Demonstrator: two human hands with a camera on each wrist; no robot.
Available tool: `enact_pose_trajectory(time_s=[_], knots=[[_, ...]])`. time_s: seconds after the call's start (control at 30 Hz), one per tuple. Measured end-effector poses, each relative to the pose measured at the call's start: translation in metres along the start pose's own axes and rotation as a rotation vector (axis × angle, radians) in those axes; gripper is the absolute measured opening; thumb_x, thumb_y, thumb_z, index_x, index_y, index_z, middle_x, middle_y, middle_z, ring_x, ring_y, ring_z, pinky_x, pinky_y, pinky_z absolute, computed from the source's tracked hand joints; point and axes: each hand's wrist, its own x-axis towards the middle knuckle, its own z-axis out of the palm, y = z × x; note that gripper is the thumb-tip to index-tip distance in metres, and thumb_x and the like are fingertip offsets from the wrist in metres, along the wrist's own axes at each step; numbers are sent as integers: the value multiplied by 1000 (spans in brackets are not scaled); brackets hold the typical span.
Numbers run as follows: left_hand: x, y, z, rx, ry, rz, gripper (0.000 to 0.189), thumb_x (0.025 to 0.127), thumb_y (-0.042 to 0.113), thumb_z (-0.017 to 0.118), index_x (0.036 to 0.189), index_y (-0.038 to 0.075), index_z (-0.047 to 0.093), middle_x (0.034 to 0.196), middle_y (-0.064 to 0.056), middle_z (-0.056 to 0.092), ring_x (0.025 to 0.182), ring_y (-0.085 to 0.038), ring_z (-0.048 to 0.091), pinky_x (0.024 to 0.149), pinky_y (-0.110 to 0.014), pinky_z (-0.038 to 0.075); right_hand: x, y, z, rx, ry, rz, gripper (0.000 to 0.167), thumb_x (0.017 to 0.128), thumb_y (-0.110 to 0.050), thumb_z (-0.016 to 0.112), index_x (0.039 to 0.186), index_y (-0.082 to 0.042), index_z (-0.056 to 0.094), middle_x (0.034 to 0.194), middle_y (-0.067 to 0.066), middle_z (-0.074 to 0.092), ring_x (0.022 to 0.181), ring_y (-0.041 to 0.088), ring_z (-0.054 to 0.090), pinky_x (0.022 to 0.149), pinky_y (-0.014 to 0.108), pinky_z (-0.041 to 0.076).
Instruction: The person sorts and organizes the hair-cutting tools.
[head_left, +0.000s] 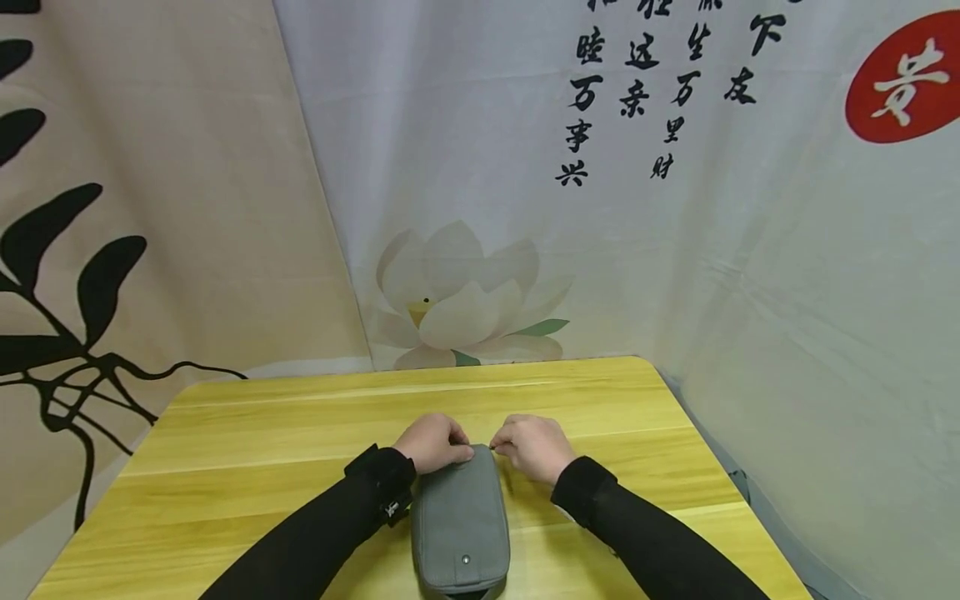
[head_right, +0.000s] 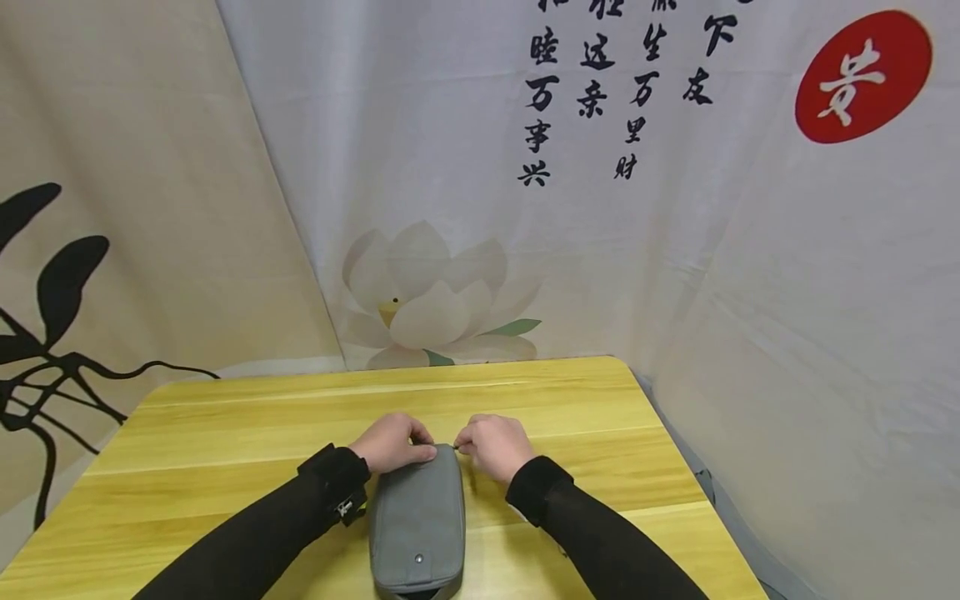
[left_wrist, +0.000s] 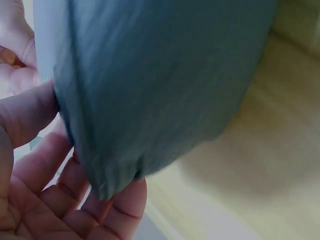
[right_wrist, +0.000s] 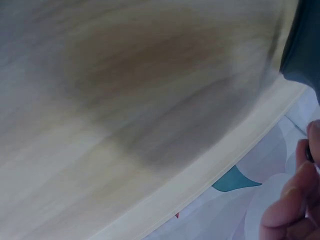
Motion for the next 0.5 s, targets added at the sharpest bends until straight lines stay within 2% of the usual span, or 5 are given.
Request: enact_pose_trajectory(time_s=[0.13, 0.23, 0.5], knots=[[3, 4, -6, 79, -33, -4, 13, 94, 21, 83, 83, 14, 82, 73, 4, 71, 63, -12, 58, 58, -27, 47, 2, -2, -1, 24, -4, -10, 9, 94, -18, 83, 98, -25, 87, 92, -10, 78, 86, 9, 75, 71, 26, 62], [5, 6, -8, 98, -43, -26, 15, 94, 22, 84, 81, 14, 81, 72, 5, 69, 62, -12, 57, 57, -26, 47, 1, -2, -2, 30, -6, -22, 10, 93, -16, 84, 96, -25, 87, 91, -10, 78, 85, 9, 75, 71, 26, 62], [2, 8, -7, 119, -8, -84, 17, 95, 25, 83, 80, 17, 81, 71, 5, 68, 63, -14, 57, 57, -27, 46, -6, 2, -3, 30, -25, -64, 10, 93, -16, 84, 97, -24, 87, 90, -10, 77, 85, 8, 74, 73, 24, 61]])
